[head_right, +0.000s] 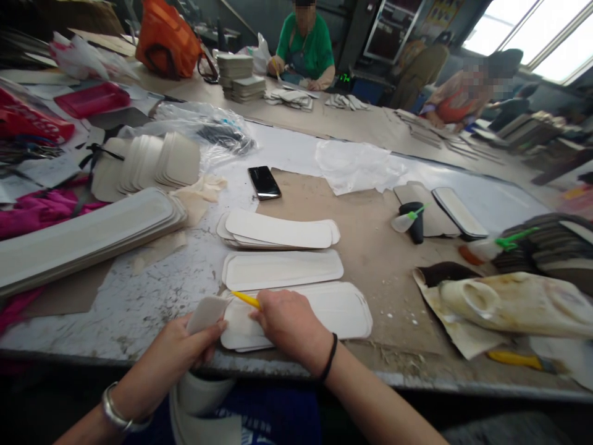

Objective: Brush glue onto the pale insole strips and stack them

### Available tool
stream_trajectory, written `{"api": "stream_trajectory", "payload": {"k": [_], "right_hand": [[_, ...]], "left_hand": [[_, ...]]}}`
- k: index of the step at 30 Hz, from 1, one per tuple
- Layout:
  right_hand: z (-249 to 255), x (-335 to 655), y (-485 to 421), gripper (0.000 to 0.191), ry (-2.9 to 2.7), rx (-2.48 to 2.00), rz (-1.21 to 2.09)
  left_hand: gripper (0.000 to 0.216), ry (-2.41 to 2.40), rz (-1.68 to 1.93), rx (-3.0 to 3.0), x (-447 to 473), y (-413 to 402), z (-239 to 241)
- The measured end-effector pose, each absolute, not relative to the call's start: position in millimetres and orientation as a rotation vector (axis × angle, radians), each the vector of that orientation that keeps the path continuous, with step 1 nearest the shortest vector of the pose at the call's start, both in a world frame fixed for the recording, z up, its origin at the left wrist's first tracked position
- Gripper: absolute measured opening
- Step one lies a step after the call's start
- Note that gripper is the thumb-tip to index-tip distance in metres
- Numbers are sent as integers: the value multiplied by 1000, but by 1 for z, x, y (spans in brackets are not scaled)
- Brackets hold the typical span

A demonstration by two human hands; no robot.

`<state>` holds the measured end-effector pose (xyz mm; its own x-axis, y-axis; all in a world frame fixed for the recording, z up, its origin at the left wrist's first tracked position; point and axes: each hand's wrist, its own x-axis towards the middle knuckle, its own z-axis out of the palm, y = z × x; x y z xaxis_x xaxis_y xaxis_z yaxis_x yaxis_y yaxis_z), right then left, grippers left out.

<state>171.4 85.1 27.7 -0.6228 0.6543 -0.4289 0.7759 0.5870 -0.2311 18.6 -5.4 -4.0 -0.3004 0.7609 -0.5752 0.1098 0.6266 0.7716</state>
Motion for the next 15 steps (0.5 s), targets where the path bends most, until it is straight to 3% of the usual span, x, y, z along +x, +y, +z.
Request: {"api": "stream_trajectory", "payload": {"k": [15], "right_hand": [[22,174,83,27,2605,1170,-585]], "left_hand": [[34,1874,776,787,24,-2,-7]]}}
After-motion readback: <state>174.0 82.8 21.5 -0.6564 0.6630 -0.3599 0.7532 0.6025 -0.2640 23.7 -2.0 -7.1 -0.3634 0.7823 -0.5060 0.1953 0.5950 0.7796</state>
